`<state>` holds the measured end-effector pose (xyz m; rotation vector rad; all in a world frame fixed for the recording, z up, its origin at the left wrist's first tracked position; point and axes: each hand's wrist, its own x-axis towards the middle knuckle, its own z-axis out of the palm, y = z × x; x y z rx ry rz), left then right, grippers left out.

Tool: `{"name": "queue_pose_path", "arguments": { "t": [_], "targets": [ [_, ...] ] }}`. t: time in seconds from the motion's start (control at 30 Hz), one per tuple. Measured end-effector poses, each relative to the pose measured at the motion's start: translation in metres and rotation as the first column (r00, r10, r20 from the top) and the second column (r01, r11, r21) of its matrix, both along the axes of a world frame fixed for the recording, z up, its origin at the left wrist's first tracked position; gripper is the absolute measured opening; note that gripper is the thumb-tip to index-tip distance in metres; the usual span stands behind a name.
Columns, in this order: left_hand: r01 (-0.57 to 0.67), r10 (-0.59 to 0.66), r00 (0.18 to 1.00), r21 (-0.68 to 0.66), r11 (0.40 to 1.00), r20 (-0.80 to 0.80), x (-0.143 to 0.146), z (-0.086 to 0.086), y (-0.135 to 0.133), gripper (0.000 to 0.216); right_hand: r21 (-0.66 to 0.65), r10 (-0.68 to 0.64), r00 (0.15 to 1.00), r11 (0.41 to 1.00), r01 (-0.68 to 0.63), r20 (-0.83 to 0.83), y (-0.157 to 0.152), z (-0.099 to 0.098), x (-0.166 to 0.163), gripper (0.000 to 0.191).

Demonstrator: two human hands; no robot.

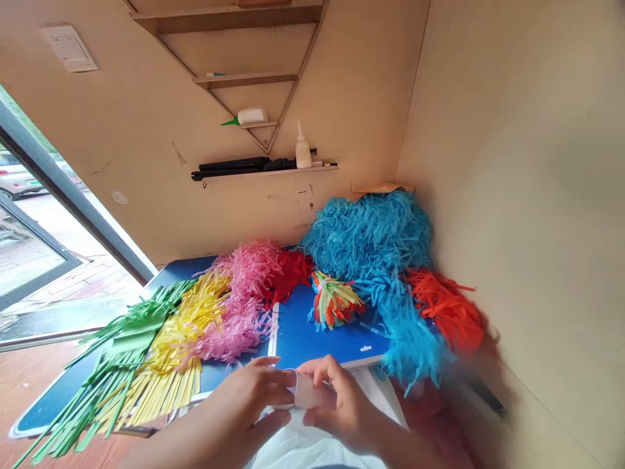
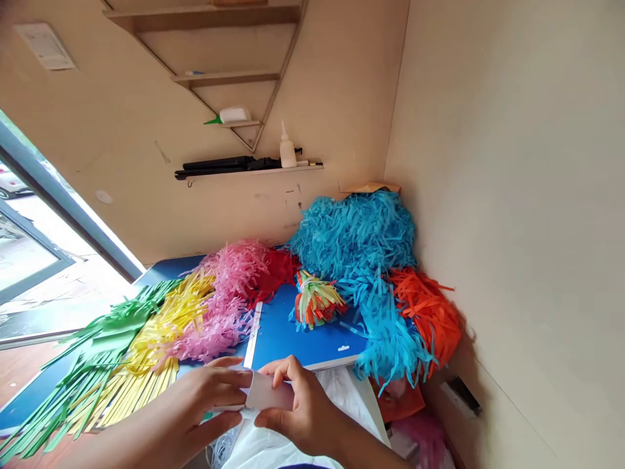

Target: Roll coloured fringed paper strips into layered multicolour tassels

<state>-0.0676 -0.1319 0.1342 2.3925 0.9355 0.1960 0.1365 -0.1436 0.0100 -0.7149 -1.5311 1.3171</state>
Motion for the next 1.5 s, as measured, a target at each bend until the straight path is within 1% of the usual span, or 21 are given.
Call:
{"name": "queue_pose_path", "arguments": {
  "t": [0.07,0.13,0.2,0.27,0.37,0.47,0.57,0.67,0.73,0.8,0.87,0.97,1.03,1.1,1.17,1.27,1.3,1.43,1.5],
  "targets": [
    [-0.034,0.034,0.999,-0.027,0.999,0.007,-0.002,-0.005,0.0,0.028,-0.033,-0.05,0.999,0.998,0.05,-0.009,-0.006,-0.007,-0.007,0.044],
    [-0.08,0.081,0.997,-0.042,0.996,0.019,0.0,-0.008,0.001,0.027,-0.035,-0.091,0.996,0.995,0.092,0.024,-0.012,-0.012,-0.012,0.041],
    [-0.11,0.111,0.994,-0.065,0.992,0.002,0.004,-0.009,0.003,0.026,0.015,-0.126,0.989,0.992,0.125,0.074,-0.016,-0.015,-0.013,0.038],
    [-0.128,0.125,0.991,-0.097,0.987,-0.039,0.007,-0.011,0.004,0.026,0.092,-0.176,0.976,0.982,0.166,0.124,-0.019,-0.017,-0.013,0.035],
    [-0.162,0.157,0.986,-0.109,0.981,-0.058,0.009,-0.016,0.005,0.025,0.224,-0.266,0.949,0.948,0.226,0.169,-0.022,-0.017,-0.011,0.032],
    [-0.177,0.17,0.983,-0.105,0.979,-0.068,0.009,-0.021,0.006,0.026,0.324,-0.326,0.923,0.912,0.251,0.203,-0.024,-0.016,-0.01,0.027],
    [-0.19,0.178,0.979,-0.132,0.973,-0.102,0.011,-0.023,0.007,0.025,0.36,-0.335,0.909,0.903,0.235,0.248,-0.025,-0.014,-0.009,0.022],
    [-0.209,0.196,0.976,-0.166,0.964,-0.091,0.014,-0.025,0.008,0.022,0.377,-0.367,0.906,0.885,0.271,0.209,-0.025,-0.013,-0.009,0.019],
    [-0.189,0.181,0.982,-0.179,0.966,-0.06,0.014,-0.027,0.008,0.02,0.387,-0.394,0.903,0.87,0.307,0.169,-0.025,-0.013,-0.01,0.015],
    [-0.139,0.137,0.99,-0.17,0.976,-0.028,0.014,-0.03,0.008,0.018,0.384,-0.405,0.904,0.863,0.328,0.138,-0.024,-0.013,-0.01,0.012],
    [-0.095,0.095,0.995,-0.146,0.985,-0.004,0.014,-0.033,0.008,0.019,0.344,-0.401,0.91,0.874,0.344,0.109,-0.024,-0.012,-0.011,0.013],
    [-0.084,0.085,0.996,-0.108,0.991,0.01,0.013,-0.036,0.007,0.021,0.271,-0.384,0.923,0.893,0.361,0.037,-0.023,-0.01,-0.012,0.014],
    [-0.075,0.076,0.997,-0.089,0.993,0.009,0.014,-0.036,0.006,0.022,0.245,-0.371,0.928,0.9,0.361,-0.002,-0.025,-0.01,-0.012,0.015],
    [-0.051,0.052,0.999,-0.093,0.994,0.011,0.016,-0.036,0.005,0.022,0.252,-0.387,0.922,0.893,0.373,0.007,-0.027,-0.012,-0.012,0.014],
    [-0.009,0.012,1.0,-0.123,0.992,0.018,0.016,-0.036,0.005,0.021,0.285,-0.426,0.904,0.872,0.397,0.044,-0.031,-0.015,-0.013,0.014],
    [0.033,-0.025,0.998,-0.168,0.985,0.053,0.01,-0.046,0.005,0.022,0.327,-0.451,0.89,0.852,0.41,0.06,-0.034,-0.019,-0.012,0.015],
    [0.017,-0.005,0.998,-0.169,0.985,0.07,0.005,-0.051,0.004,0.023,0.325,-0.448,0.892,0.853,0.408,0.059,-0.034,-0.019,-0.012,0.015],
    [-0.138,0.152,0.985,-0.151,0.979,0.086,-0.019,-0.075,-0.001,0.026,0.265,-0.437,0.894,0.877,0.401,0.096,-0.036,-0.018,-0.01,0.015],
    [-0.154,0.168,0.982,-0.15,0.977,0.084,-0.026,-0.08,-0.003,0.027,0.235,-0.427,0.898,0.888,0.394,0.106,-0.038,-0.018,-0.01,0.017]
  ]
}}
